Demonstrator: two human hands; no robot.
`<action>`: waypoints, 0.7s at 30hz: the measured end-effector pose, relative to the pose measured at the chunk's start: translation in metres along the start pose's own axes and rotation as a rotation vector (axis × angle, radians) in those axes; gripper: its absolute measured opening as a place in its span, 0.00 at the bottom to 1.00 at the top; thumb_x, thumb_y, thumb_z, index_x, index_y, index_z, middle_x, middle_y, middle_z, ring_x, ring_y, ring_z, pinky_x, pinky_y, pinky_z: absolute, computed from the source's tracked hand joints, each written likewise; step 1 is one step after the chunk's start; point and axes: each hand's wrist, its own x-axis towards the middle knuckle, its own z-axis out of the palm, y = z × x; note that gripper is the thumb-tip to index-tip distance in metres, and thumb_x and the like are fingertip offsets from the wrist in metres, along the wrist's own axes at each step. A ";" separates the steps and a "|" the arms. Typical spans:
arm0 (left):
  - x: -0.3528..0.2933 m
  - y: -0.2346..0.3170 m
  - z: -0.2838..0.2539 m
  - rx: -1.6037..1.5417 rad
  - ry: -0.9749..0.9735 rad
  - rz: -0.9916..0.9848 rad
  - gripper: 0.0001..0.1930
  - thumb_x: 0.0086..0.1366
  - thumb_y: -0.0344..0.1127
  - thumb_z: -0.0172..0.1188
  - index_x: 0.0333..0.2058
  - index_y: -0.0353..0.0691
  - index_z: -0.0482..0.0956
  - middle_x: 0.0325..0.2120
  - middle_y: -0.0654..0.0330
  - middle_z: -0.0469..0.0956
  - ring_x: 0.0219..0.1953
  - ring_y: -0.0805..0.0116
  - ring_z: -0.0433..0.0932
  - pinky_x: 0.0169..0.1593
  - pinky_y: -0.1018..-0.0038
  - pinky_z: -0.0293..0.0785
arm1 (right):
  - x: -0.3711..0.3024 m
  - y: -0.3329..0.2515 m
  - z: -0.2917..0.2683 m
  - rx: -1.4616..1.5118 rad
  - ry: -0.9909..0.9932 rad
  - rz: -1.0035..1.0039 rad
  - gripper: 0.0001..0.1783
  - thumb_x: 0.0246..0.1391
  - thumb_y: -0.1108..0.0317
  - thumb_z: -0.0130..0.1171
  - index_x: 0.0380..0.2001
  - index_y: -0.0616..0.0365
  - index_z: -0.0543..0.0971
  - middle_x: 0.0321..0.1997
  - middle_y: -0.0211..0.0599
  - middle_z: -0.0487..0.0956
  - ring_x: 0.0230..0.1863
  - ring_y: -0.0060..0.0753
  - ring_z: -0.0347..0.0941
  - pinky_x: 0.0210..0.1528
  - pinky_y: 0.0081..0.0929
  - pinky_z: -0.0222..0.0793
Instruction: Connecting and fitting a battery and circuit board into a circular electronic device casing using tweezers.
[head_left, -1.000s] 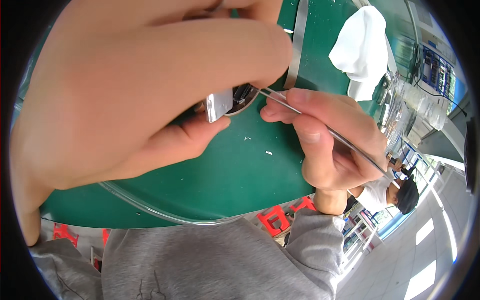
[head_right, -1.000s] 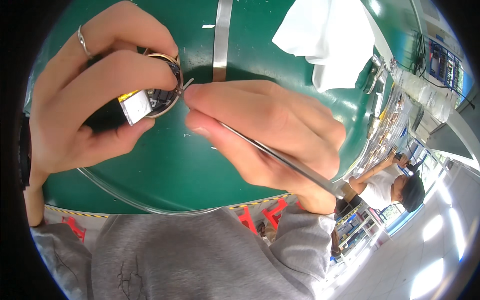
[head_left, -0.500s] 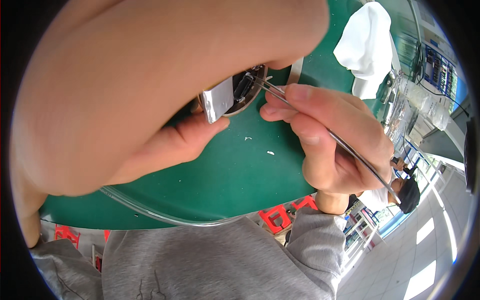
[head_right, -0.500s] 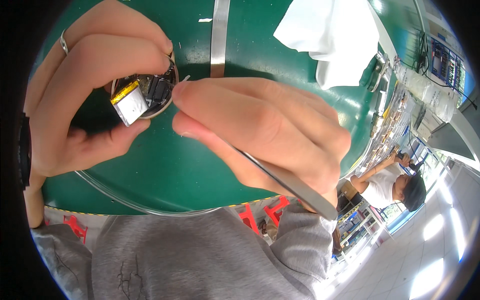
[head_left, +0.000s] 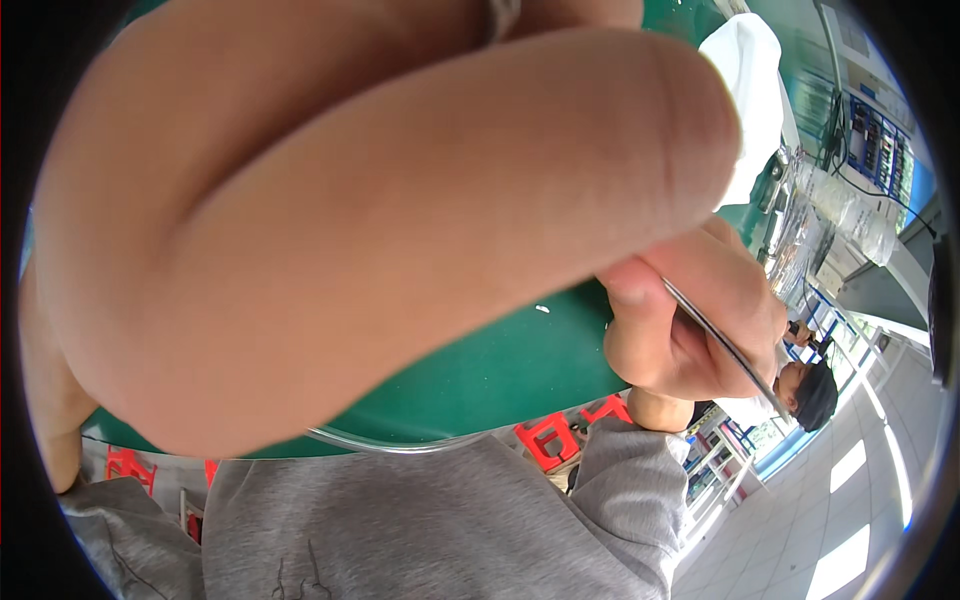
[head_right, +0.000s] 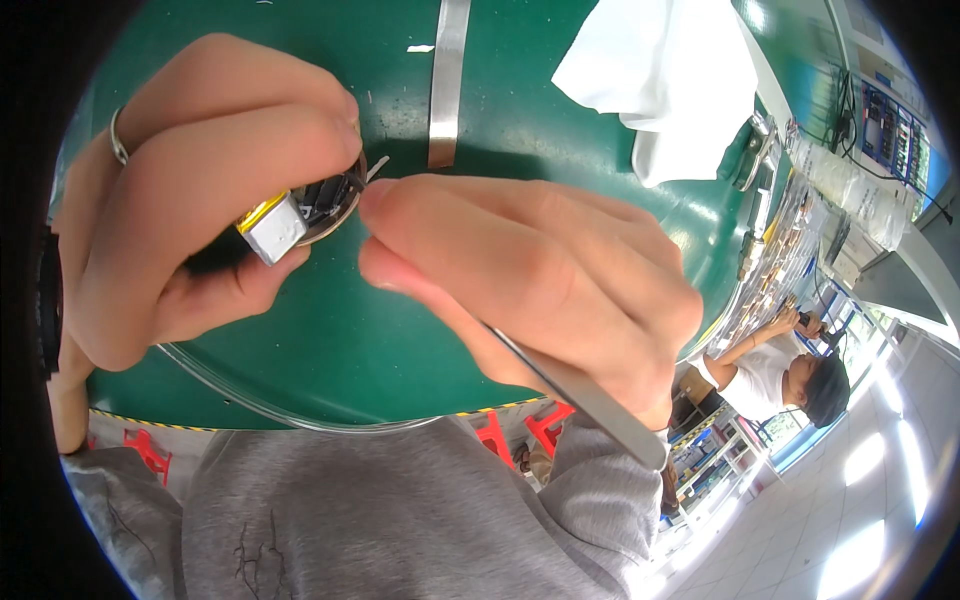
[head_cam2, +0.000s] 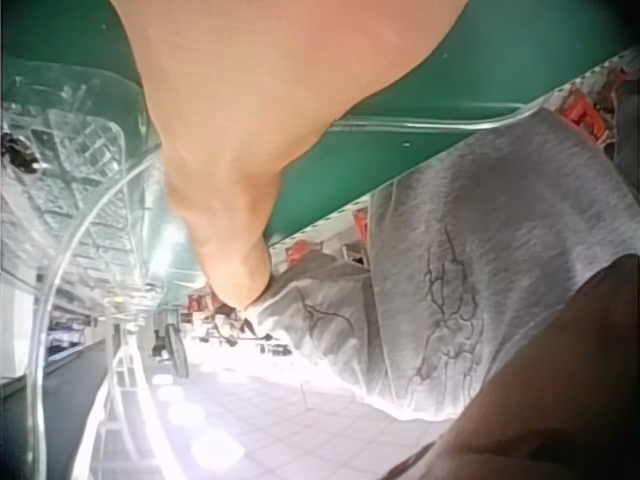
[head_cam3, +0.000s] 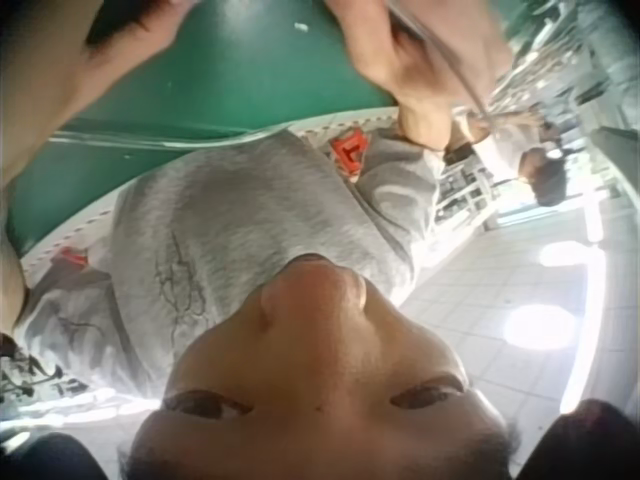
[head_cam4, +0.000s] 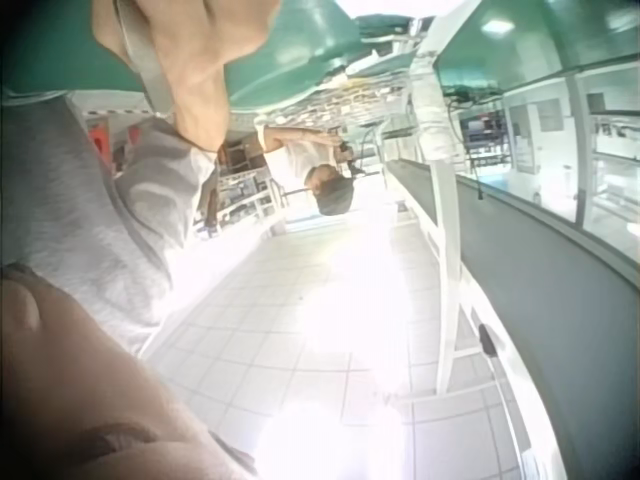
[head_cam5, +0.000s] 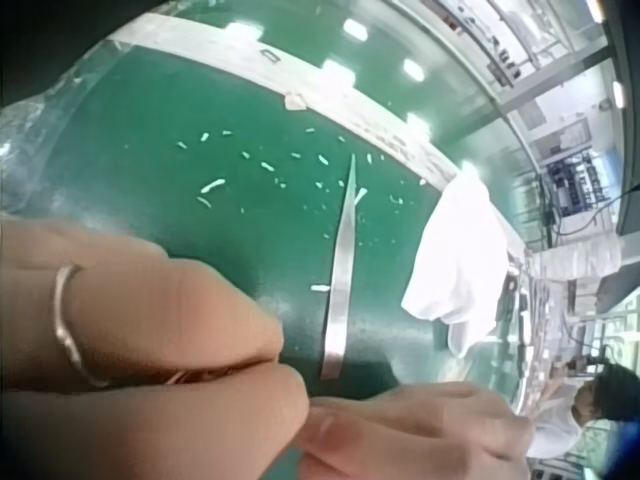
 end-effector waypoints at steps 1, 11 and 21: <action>0.000 0.000 0.000 0.009 -0.014 0.019 0.26 0.46 0.19 0.68 0.47 0.26 0.74 0.41 0.43 0.78 0.40 0.51 0.81 0.36 0.66 0.79 | 0.001 0.001 0.002 0.010 0.043 -0.002 0.08 0.53 0.82 0.62 0.36 0.77 0.80 0.30 0.54 0.84 0.27 0.37 0.81 0.33 0.23 0.74; -0.002 -0.005 0.004 0.020 0.053 0.095 0.23 0.51 0.21 0.66 0.47 0.24 0.74 0.40 0.42 0.78 0.38 0.51 0.81 0.33 0.68 0.80 | -0.002 0.000 0.009 0.019 0.149 -0.005 0.11 0.39 0.82 0.63 0.30 0.76 0.83 0.23 0.47 0.82 0.23 0.29 0.78 0.30 0.22 0.72; -0.003 -0.009 0.003 0.056 0.004 0.166 0.26 0.46 0.18 0.65 0.48 0.21 0.71 0.41 0.40 0.77 0.39 0.49 0.81 0.31 0.67 0.80 | -0.005 0.003 0.019 0.009 0.243 -0.072 0.14 0.37 0.81 0.69 0.33 0.72 0.82 0.25 0.43 0.83 0.22 0.27 0.78 0.24 0.20 0.72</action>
